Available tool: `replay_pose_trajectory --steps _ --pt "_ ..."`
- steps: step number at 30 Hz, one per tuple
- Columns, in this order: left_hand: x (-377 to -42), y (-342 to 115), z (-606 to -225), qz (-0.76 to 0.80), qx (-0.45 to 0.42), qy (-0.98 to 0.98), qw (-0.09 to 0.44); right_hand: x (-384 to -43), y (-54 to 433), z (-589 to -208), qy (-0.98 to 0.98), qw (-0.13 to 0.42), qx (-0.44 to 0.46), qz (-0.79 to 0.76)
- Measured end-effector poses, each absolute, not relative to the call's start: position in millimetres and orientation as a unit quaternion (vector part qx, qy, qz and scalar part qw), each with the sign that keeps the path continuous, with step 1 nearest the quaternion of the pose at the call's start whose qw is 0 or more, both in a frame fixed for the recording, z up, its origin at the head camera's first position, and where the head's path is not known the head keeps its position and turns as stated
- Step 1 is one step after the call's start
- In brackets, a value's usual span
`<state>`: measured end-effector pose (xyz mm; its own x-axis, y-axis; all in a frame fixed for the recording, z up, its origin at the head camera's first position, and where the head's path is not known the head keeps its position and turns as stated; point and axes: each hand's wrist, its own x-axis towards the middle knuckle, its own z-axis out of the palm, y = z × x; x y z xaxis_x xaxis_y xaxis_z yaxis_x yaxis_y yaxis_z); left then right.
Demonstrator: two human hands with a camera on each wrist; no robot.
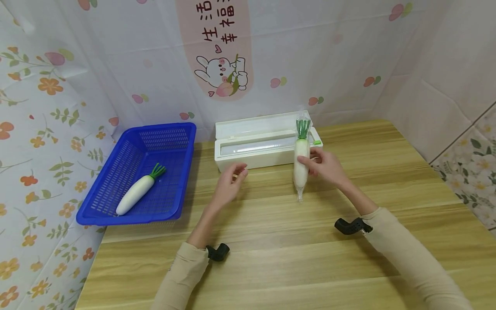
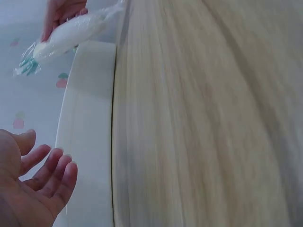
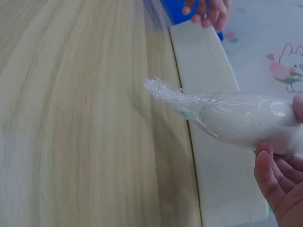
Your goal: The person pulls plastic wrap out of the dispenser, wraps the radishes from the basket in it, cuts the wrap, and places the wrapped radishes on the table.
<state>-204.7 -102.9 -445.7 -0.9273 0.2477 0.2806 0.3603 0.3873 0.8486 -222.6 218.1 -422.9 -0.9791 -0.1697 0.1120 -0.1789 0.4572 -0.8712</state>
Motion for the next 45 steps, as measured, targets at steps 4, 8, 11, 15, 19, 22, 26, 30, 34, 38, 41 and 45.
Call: replay_pose_trajectory --steps 4,8,11,15,19,22,26,30,34,38,41,45 --pt "-209 -113 -447 -0.521 -0.17 -0.831 0.089 -224 231 -422 -0.866 0.007 0.095 0.491" --pt "-213 -121 -448 -0.521 -0.151 -0.832 0.117 -225 242 -420 -0.878 0.014 0.084 0.47" --pt "-214 -126 -448 -0.518 -0.134 -0.835 0.131 -227 251 -420 -0.888 0.02 0.081 0.453" --pt "-216 -131 -448 -0.521 -0.111 -0.834 0.143 -229 262 -420 -0.897 0.031 0.08 0.434" --pt "-220 -135 -449 -0.52 -0.091 -0.834 0.16 -233 273 -420 -0.903 0.042 0.079 0.42" --pt "-223 -137 -450 -0.516 -0.079 -0.835 0.176 -236 281 -419 -0.91 0.052 0.074 0.405" --pt "-226 -138 -451 -0.509 -0.065 -0.838 0.187 -240 291 -418 -0.919 0.059 0.06 0.385" --pt "-229 -139 -451 -0.504 -0.057 -0.844 0.172 -243 302 -420 -0.927 0.06 0.04 0.368" --pt "-231 -140 -453 -0.495 -0.057 -0.855 0.144 -244 311 -420 -0.933 0.068 0.024 0.351" --pt "-233 -142 -454 -0.483 -0.057 -0.864 0.131 -245 324 -422 -0.94 0.076 0.005 0.332" --pt "-235 -144 -453 -0.467 -0.061 -0.873 0.126 -248 335 -424 -0.945 0.078 -0.012 0.317" --pt "-238 -145 -451 -0.445 -0.064 -0.885 0.123 -251 353 -428 -0.95 0.082 -0.039 0.298"
